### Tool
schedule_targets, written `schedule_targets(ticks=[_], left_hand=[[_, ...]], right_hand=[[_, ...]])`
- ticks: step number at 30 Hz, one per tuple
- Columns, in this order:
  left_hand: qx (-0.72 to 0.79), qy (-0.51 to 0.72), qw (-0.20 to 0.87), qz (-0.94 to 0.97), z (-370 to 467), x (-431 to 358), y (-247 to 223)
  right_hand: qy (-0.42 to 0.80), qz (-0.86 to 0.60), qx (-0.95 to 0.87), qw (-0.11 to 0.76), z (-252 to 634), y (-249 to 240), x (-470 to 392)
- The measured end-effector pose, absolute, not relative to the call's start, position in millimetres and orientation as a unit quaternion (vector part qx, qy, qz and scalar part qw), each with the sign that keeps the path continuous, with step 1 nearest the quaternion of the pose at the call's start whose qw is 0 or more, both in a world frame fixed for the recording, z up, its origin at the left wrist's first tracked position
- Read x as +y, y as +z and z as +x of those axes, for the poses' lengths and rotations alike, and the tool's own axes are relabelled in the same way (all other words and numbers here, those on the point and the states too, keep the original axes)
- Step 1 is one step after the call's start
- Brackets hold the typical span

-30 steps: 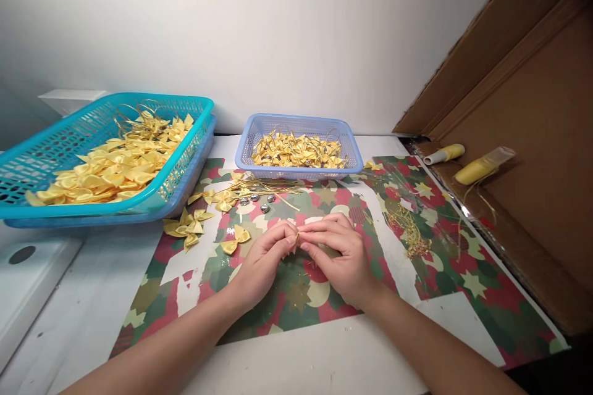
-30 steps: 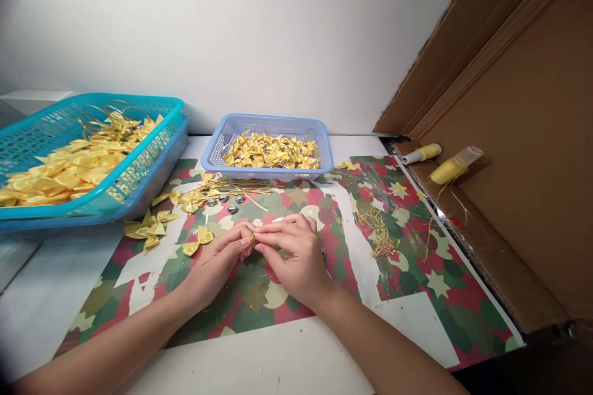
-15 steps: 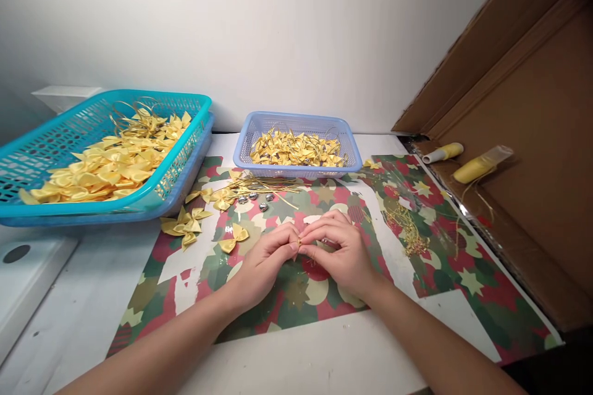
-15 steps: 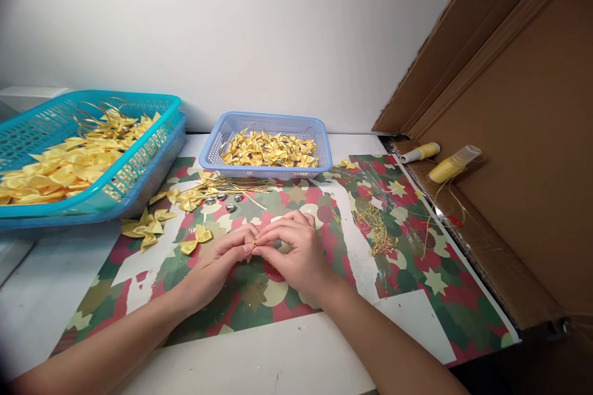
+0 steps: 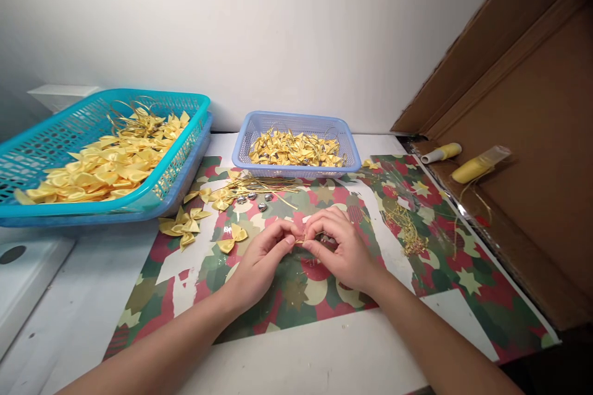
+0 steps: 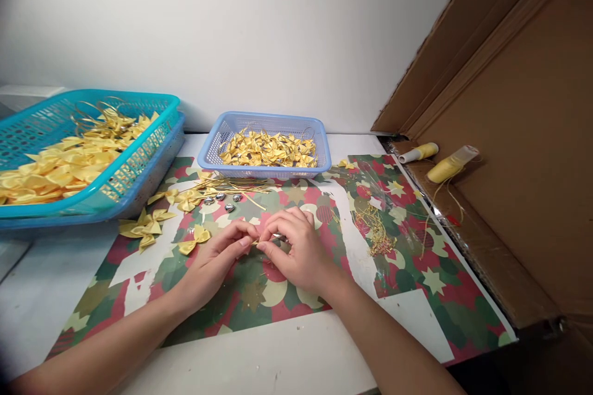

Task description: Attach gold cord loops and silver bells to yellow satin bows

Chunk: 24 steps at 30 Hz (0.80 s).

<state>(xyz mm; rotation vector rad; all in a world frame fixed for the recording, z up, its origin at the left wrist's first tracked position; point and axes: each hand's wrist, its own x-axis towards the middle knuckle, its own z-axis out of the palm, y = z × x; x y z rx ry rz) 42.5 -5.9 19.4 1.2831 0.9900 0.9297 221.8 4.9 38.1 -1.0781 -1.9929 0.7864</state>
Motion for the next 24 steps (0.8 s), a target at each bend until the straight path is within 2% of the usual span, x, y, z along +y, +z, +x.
schedule_targets(ticks=[4, 24], left_hand=[[0.426, 0.422, 0.617, 0.509, 42.5, -6.7, 15.5], [0.45, 0.427, 0.583, 0.525, 41.5, -4.3, 11.7]], right_hand=[[0.305, -0.413, -0.787, 0.343, 228.7, 40.8, 9.3], [0.329, -0.437, -0.797, 0.256, 244.6, 49.4, 18.8]])
